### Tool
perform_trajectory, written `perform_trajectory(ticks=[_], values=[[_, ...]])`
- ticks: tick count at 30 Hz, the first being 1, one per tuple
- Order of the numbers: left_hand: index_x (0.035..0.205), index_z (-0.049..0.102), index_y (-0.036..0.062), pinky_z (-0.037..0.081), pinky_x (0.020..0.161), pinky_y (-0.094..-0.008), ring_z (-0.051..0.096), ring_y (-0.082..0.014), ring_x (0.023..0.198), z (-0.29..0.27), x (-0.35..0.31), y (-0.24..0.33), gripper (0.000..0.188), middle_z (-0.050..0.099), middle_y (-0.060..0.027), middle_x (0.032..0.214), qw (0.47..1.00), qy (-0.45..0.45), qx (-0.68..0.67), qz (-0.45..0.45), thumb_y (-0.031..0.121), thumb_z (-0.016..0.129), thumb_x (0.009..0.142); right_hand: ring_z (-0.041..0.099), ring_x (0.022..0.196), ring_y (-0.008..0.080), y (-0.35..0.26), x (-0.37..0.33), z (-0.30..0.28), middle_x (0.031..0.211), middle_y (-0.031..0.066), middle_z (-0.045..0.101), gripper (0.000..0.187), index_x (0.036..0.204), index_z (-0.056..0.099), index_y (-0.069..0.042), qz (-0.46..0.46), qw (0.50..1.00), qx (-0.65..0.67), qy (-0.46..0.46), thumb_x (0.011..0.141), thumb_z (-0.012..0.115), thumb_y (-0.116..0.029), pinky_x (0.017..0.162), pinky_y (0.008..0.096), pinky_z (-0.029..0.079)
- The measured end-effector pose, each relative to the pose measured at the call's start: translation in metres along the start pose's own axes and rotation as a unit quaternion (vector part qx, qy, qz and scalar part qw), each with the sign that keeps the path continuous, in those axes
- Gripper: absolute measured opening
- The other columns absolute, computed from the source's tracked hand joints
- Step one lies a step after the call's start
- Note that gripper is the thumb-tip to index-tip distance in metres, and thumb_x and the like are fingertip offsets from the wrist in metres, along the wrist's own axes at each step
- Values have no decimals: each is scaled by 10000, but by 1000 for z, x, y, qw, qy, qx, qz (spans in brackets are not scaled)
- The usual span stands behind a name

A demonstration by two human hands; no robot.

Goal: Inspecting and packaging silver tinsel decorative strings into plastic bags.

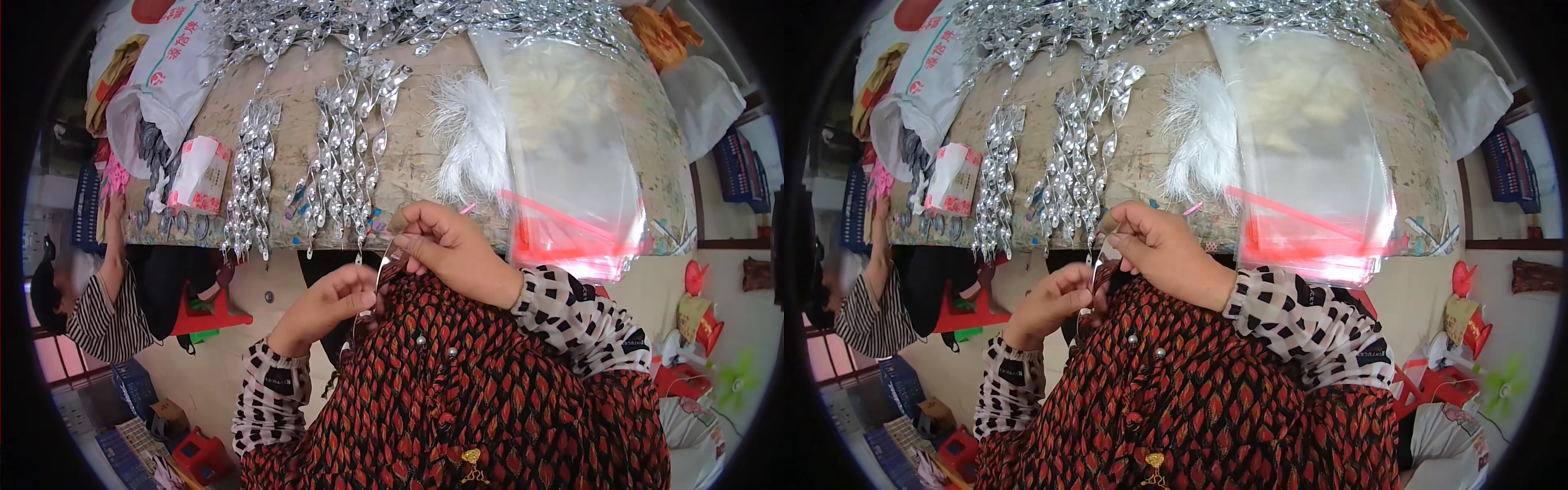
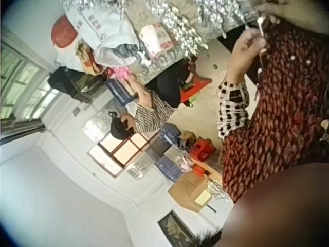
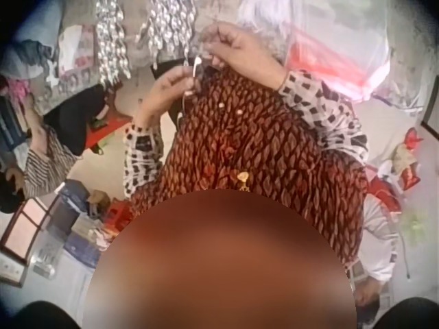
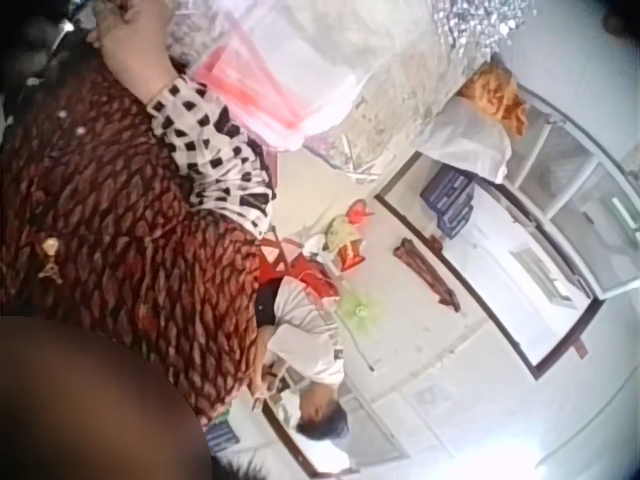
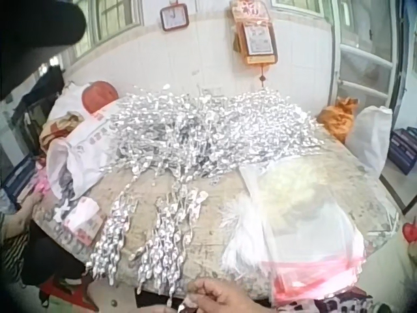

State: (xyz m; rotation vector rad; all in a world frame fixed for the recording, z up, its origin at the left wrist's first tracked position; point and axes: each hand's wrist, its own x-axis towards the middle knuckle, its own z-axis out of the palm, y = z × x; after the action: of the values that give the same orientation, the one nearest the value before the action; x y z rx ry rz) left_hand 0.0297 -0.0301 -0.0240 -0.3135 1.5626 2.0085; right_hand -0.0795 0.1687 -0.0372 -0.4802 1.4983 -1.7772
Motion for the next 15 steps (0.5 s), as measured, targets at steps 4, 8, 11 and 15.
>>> perform_trajectory(ticks=[4, 8, 11, 15], values=[[1084, 551, 51, 442, 577, -208, 582, -81, 643, 15, 11, 11, 207, 591, -9, 771, 999, 9, 52, 1, 198, 558, 938, 558, 697, 56, -7, -1, 5, 811, 13, 576, 179, 1097, 548, -8, -22, 998, -64, -15, 933, 544, -82, 630, 203, 475], [979, 593, 47, 419, 499, -192, 569, -65, 583, 11, 13, -1, 202, 586, -11, 725, 996, 77, -5, -45, 233, 514, 964, 590, 705, 133, -25, 26, -32, 778, 88, 601, 170, 976, 609, -8, -110, 934, -339, -8, 903, 579, -158, 651, 292, 486], [950, 600, 21, 448, 511, -212, 569, -94, 569, 10, 14, -9, 213, 606, -40, 725, 991, 109, -76, -24, 213, 509, 965, 611, 791, 278, -40, 74, -87, 850, 141, 631, 151, 912, 636, -24, -149, 829, -531, 93, 850, 584, -151, 721, 372, 482], [963, 600, -1, 459, 514, -238, 554, -120, 550, 5, 13, -9, 202, 624, -72, 747, 983, 117, -141, 11, 181, 511, 959, 614, 835, 353, -36, 117, -115, 901, 175, 632, 161, 934, 640, -45, -140, 732, -662, 75, 816, 563, -124, 752, 431, 489]])
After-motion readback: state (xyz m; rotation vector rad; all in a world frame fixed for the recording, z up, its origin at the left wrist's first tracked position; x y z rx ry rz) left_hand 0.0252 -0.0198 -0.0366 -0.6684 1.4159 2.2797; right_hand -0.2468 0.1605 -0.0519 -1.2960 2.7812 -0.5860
